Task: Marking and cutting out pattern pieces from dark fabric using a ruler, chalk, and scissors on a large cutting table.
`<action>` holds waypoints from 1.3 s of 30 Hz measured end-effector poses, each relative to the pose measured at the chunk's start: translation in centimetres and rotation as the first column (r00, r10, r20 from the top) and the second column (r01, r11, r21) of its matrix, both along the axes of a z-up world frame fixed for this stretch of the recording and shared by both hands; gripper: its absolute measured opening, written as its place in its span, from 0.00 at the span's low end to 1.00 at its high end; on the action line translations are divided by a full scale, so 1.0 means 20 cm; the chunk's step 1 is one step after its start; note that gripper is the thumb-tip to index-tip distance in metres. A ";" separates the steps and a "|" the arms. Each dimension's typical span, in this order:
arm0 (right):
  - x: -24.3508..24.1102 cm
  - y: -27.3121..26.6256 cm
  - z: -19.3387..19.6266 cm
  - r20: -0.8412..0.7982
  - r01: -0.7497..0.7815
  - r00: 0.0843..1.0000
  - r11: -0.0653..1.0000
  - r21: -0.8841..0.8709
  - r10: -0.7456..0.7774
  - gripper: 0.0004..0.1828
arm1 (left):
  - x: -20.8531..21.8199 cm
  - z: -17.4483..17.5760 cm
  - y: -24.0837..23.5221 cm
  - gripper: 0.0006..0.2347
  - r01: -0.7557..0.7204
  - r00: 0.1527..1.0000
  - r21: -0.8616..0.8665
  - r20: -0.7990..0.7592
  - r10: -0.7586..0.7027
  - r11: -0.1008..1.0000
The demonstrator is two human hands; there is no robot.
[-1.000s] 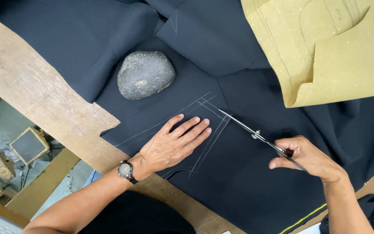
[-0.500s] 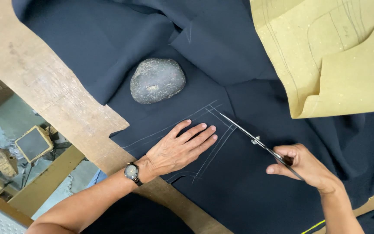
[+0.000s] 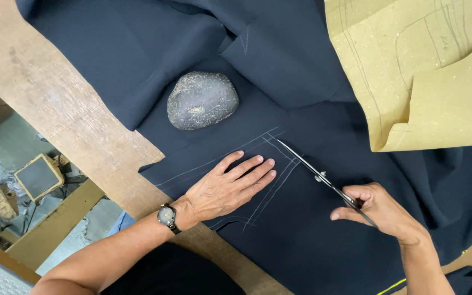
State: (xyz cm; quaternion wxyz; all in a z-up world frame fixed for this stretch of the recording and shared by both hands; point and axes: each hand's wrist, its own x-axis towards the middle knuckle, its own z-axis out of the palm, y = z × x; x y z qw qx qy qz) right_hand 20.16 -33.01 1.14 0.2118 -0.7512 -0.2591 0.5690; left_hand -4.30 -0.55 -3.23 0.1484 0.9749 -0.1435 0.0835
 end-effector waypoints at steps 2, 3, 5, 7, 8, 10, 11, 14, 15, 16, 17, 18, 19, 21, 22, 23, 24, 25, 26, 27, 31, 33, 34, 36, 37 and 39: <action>-0.01 0.01 0.01 -0.021 0.034 0.999 0.999 -0.015 -0.034 0.42 | 0.00 0.01 0.00 0.21 -0.003 1.000 -0.010 0.000 0.003 1.000; -0.01 0.02 0.01 -0.040 0.067 0.997 0.997 -0.029 -0.068 0.42 | 0.00 0.01 0.00 0.20 -0.007 1.000 -0.019 0.003 0.007 1.000; -0.01 0.04 0.04 -0.078 0.097 0.992 0.995 -0.030 -0.099 0.40 | 0.00 0.00 0.00 0.20 -0.007 1.000 -0.018 0.003 0.007 1.000; -0.01 0.05 0.04 -0.119 0.126 0.984 0.991 -0.032 -0.129 0.39 | 0.00 0.00 0.00 0.20 -0.007 1.000 -0.018 0.002 0.007 1.000; -0.01 0.05 0.04 -0.115 0.130 0.984 0.991 -0.036 -0.133 0.39 | 0.00 0.01 0.01 0.20 -0.004 1.000 -0.011 -0.003 0.004 1.000; -0.02 0.08 0.05 -0.109 0.134 0.984 0.990 -0.041 -0.138 0.40 | 0.00 0.01 0.01 0.21 0.000 1.000 -0.006 -0.004 0.000 1.000; -0.03 0.10 0.06 -0.104 0.152 0.982 0.986 -0.063 -0.158 0.40 | 0.00 0.01 0.01 0.20 0.002 1.000 -0.013 -0.003 -0.002 1.000; -0.04 0.12 0.05 -0.096 0.168 0.980 0.983 -0.073 -0.174 0.40 | 0.00 0.01 0.01 0.20 0.001 1.000 -0.025 0.003 0.000 1.000; -0.05 0.12 0.04 -0.092 0.167 0.981 0.984 -0.059 -0.172 0.40 | 0.00 0.01 0.01 0.20 -0.003 1.000 -0.028 0.008 0.003 1.000; -0.05 0.12 0.04 -0.092 0.165 0.981 0.985 -0.057 -0.170 0.40 | 0.00 0.01 0.01 0.20 -0.004 1.000 -0.027 0.009 0.004 1.000; -0.05 0.13 0.03 -0.090 0.166 0.981 0.984 -0.062 -0.171 0.40 | 0.00 0.02 0.01 0.20 -0.003 1.000 -0.021 0.008 0.003 1.000; -0.05 0.13 0.03 -0.089 0.166 0.981 0.984 -0.066 -0.172 0.40 | 0.00 0.02 0.01 0.20 -0.002 1.000 -0.016 0.008 0.002 1.000; -0.05 0.13 0.03 -0.089 0.165 0.981 0.984 -0.064 -0.170 0.40 | 0.00 0.02 0.02 0.20 -0.004 1.000 -0.014 0.008 0.004 1.000; -0.05 0.14 0.03 -0.112 0.170 0.978 0.984 -0.054 -0.175 0.39 | 0.00 0.02 0.01 0.20 -0.004 1.000 -0.031 0.003 0.004 1.000; -0.05 0.13 0.02 -0.112 0.169 0.978 0.984 -0.054 -0.174 0.39 | 0.00 0.01 0.01 0.20 -0.005 1.000 -0.030 0.002 0.005 1.000; -0.05 0.12 0.01 -0.096 0.154 0.983 0.987 -0.053 -0.158 0.40 | 0.00 0.01 0.01 0.19 -0.009 1.000 -0.032 0.006 0.009 0.999; -0.05 0.11 0.00 -0.080 0.138 0.987 0.989 -0.052 -0.142 0.40 | 0.00 0.01 0.01 0.19 -0.013 1.000 -0.034 0.009 0.014 0.999; -0.05 0.12 0.01 -0.081 0.139 0.986 0.989 -0.054 -0.143 0.40 | 0.00 0.01 0.01 0.19 -0.013 1.000 -0.036 0.007 0.013 0.999; -0.06 0.13 0.01 -0.078 0.131 0.988 0.990 -0.059 -0.135 0.41 | 0.00 0.01 0.01 0.19 -0.010 1.000 -0.033 0.009 0.011 0.999; -0.05 0.14 0.02 -0.073 0.122 0.989 0.991 -0.062 -0.127 0.41 | 0.01 0.01 0.02 0.19 -0.009 1.000 -0.028 0.012 0.009 1.000; -0.05 0.13 0.00 -0.067 0.106 0.992 0.993 -0.058 -0.110 0.42 | 0.01 0.01 0.02 0.19 -0.006 1.000 -0.031 0.013 0.006 1.000; -0.06 0.12 0.00 -0.099 0.167 0.980 0.984 -0.057 -0.172 0.40 | 0.01 0.02 0.02 0.19 -0.007 1.000 -0.023 0.000 0.007 1.000; -0.05 0.13 0.00 -0.100 0.165 0.980 0.985 -0.055 -0.170 0.40 | 0.00 0.02 0.02 0.19 -0.009 1.000 -0.020 0.000 0.009 1.000; -0.05 0.15 0.00 -0.089 0.161 0.982 0.986 -0.050 -0.165 0.40 | 0.00 0.02 0.02 0.19 -0.005 1.000 -0.012 0.003 0.005 1.000; -0.05 0.15 0.00 -0.089 0.157 0.983 0.986 -0.046 -0.161 0.40 | 0.00 0.01 0.02 0.19 -0.008 1.000 -0.007 0.004 0.008 1.000; -0.06 0.16 0.01 -0.074 0.151 0.985 0.987 -0.056 -0.155 0.41 | -0.01 0.01 0.01 0.21 0.003 1.000 -0.002 -0.020 -0.003 1.000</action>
